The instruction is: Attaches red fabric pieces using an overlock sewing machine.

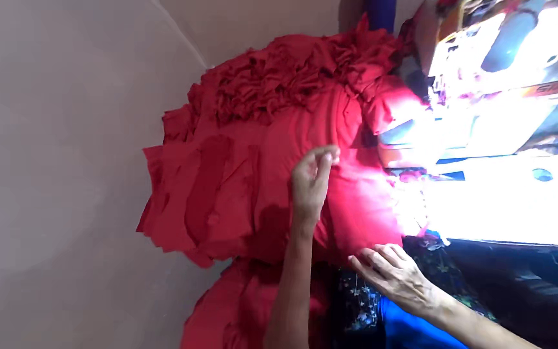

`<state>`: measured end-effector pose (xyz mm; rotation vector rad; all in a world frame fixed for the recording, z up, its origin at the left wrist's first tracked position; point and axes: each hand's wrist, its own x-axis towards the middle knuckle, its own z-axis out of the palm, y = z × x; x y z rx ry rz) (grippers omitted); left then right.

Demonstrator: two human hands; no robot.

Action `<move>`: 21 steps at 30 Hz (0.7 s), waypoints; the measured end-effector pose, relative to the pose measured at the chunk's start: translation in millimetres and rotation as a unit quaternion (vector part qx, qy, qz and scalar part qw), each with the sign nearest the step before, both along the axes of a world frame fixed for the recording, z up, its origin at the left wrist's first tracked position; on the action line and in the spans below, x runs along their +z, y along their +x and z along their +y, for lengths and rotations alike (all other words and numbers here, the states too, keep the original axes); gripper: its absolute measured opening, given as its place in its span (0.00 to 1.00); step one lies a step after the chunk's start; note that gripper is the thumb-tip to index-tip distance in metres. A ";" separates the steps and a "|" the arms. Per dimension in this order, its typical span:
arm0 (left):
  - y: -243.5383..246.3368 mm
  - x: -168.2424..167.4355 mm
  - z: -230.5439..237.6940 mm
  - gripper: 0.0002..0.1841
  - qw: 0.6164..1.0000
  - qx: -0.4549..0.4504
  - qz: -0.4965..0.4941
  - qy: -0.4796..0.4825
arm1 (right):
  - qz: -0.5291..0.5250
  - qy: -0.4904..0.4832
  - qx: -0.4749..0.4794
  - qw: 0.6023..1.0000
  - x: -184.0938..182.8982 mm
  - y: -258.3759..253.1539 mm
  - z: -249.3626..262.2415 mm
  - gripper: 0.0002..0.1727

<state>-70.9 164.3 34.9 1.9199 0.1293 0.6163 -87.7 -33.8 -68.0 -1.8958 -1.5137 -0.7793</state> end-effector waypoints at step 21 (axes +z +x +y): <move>-149.9 -87.3 -61.3 0.10 0.987 0.091 -0.027 -0.129 | 0.407 0.034 0.113 0.906 19.0 3.5 -16.3 0.05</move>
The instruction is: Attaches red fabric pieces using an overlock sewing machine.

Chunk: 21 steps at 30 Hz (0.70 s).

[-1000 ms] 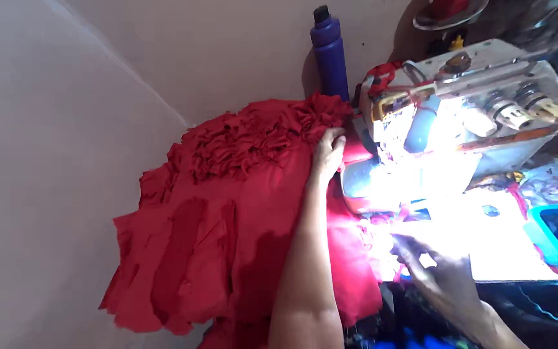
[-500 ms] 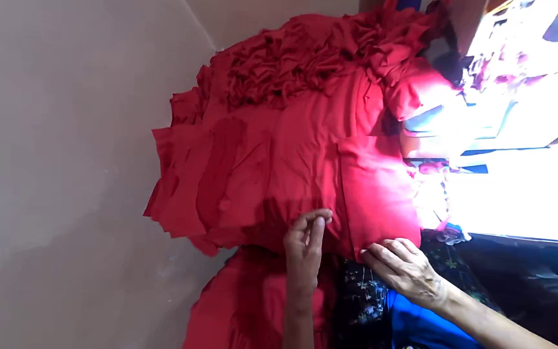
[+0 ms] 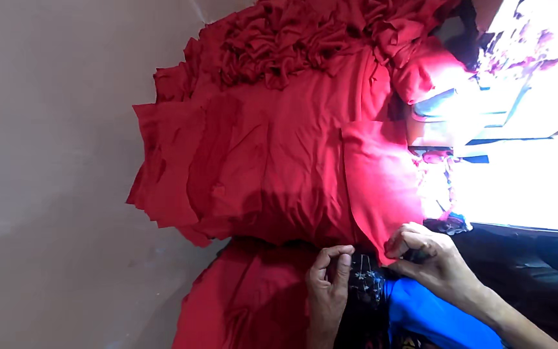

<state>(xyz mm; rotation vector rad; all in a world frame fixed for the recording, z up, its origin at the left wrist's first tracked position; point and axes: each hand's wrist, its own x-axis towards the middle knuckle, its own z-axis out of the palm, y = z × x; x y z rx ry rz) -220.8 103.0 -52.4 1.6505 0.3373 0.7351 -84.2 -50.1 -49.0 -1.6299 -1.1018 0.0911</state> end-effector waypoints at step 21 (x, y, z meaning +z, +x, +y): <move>18.2 -22.6 -26.4 0.17 0.985 0.037 0.141 0.097 | 0.029 0.026 -0.174 0.984 87.6 23.1 4.4 0.11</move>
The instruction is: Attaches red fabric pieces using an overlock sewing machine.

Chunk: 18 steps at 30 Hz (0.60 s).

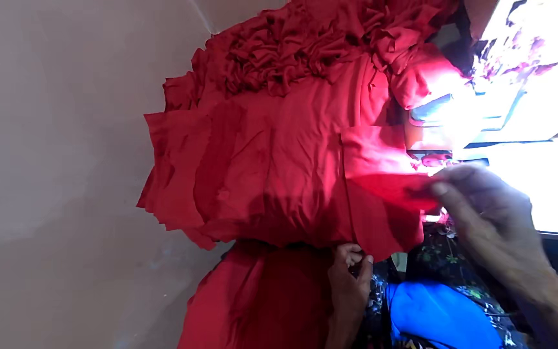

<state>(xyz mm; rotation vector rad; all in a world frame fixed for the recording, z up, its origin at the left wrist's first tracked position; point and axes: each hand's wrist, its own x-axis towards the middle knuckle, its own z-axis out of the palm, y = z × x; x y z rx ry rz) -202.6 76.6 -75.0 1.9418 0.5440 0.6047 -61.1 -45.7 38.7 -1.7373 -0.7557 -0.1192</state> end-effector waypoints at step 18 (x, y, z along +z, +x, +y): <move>148.2 104.6 82.8 0.24 0.996 -0.011 0.085 0.031 | -0.148 0.042 0.118 0.981 -11.8 3.8 -22.0 0.15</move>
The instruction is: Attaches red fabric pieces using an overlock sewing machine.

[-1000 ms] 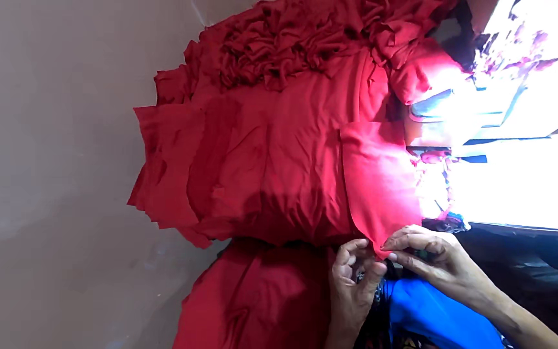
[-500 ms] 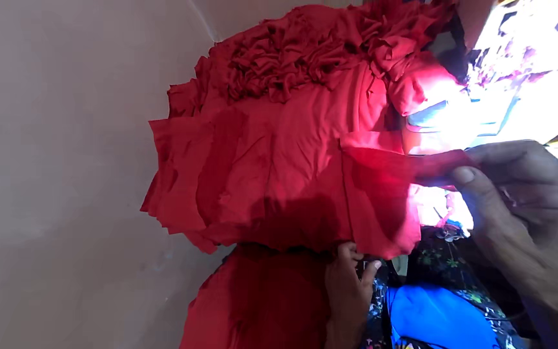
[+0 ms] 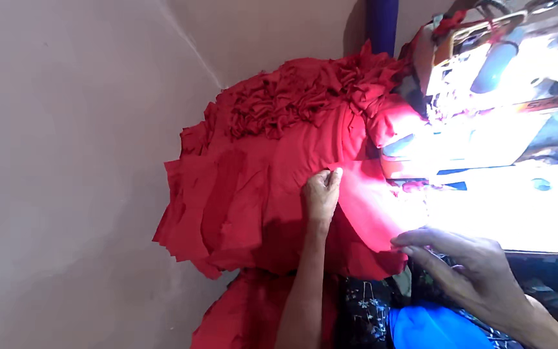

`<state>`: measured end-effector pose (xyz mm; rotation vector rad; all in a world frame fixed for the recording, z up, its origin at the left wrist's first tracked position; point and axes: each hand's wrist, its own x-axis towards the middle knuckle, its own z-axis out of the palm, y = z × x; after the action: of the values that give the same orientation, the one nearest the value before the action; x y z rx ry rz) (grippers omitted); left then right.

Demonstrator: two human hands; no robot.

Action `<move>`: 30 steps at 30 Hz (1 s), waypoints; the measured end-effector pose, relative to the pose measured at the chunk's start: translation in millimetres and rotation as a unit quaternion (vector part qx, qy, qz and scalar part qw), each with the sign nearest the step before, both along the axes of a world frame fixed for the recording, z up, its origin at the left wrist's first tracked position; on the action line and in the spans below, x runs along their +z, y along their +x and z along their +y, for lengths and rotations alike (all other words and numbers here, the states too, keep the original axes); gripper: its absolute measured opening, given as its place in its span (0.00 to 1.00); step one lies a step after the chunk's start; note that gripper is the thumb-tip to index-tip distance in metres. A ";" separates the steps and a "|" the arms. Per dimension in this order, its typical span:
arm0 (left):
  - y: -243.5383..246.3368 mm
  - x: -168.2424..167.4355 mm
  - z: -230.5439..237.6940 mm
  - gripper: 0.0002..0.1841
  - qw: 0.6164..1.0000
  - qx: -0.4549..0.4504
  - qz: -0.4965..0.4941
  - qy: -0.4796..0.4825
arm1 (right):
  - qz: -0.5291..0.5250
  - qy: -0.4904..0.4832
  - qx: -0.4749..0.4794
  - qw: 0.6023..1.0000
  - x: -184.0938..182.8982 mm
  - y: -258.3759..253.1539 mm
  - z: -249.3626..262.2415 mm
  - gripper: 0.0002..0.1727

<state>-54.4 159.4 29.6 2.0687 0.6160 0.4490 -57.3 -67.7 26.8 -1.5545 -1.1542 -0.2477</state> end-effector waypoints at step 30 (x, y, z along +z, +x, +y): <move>-63.6 76.4 -35.3 0.09 0.906 -0.316 -0.257 0.120 | 0.277 -0.006 0.152 0.949 45.2 23.4 10.4 0.06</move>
<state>-118.0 124.1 106.0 2.1071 -0.4398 0.6662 -33.9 -57.3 72.1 -1.3111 -0.9223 0.3849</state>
